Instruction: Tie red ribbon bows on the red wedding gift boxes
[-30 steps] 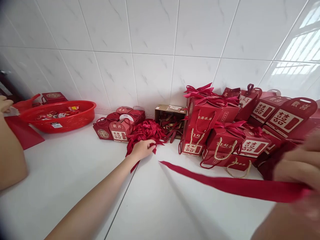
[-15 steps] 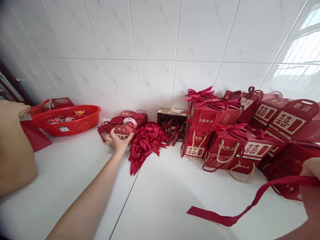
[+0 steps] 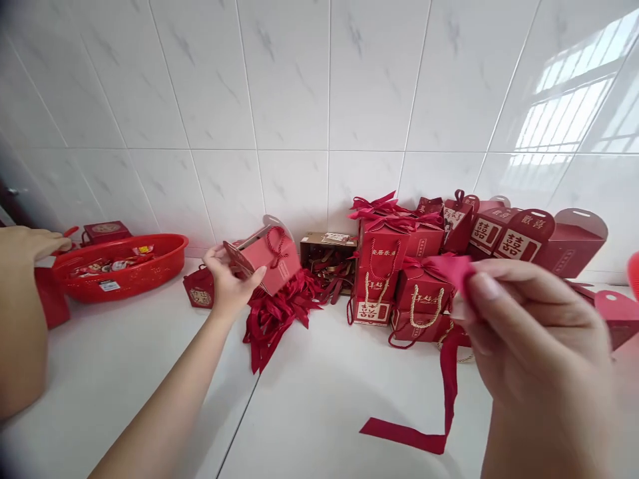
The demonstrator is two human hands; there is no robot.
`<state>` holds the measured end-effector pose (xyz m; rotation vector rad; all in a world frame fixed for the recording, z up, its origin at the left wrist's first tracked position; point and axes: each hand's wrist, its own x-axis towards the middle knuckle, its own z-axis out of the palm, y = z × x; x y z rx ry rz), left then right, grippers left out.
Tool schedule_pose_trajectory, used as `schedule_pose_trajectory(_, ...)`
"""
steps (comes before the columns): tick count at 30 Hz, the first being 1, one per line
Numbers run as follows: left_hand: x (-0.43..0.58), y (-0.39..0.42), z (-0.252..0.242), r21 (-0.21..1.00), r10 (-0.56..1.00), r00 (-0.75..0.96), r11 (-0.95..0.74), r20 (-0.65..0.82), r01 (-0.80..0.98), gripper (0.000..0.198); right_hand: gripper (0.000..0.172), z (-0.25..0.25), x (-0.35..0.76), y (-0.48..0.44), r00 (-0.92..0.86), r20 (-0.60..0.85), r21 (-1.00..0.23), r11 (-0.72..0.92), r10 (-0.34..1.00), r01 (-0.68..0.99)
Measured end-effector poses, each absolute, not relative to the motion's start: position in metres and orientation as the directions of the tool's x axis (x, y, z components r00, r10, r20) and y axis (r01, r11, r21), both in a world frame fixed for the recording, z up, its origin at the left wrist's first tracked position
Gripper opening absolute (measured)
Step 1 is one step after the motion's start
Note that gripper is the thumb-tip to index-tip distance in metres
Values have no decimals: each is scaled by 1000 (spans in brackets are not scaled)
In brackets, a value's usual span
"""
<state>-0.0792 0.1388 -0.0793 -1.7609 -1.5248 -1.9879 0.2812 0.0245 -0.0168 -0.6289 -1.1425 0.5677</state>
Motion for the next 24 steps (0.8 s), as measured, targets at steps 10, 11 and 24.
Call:
schedule_pose_trajectory(10, -20, 58, -175, 858, 836, 324, -501, 443, 118, 94, 21, -93, 267, 53, -230, 175, -983, 182, 957, 10)
schedule_pose_trajectory(11, -19, 55, -179, 863, 836, 328, -494, 439, 104, 95, 20, -105, 268, 54, -238, 139, -990, 139, 961, -19)
schedule_pose_trajectory(24, -25, 43, -175, 900, 802, 477, -433, 361, 47, 97, 15, -142, 262, 42, -172, 153, -958, 104, 973, -266)
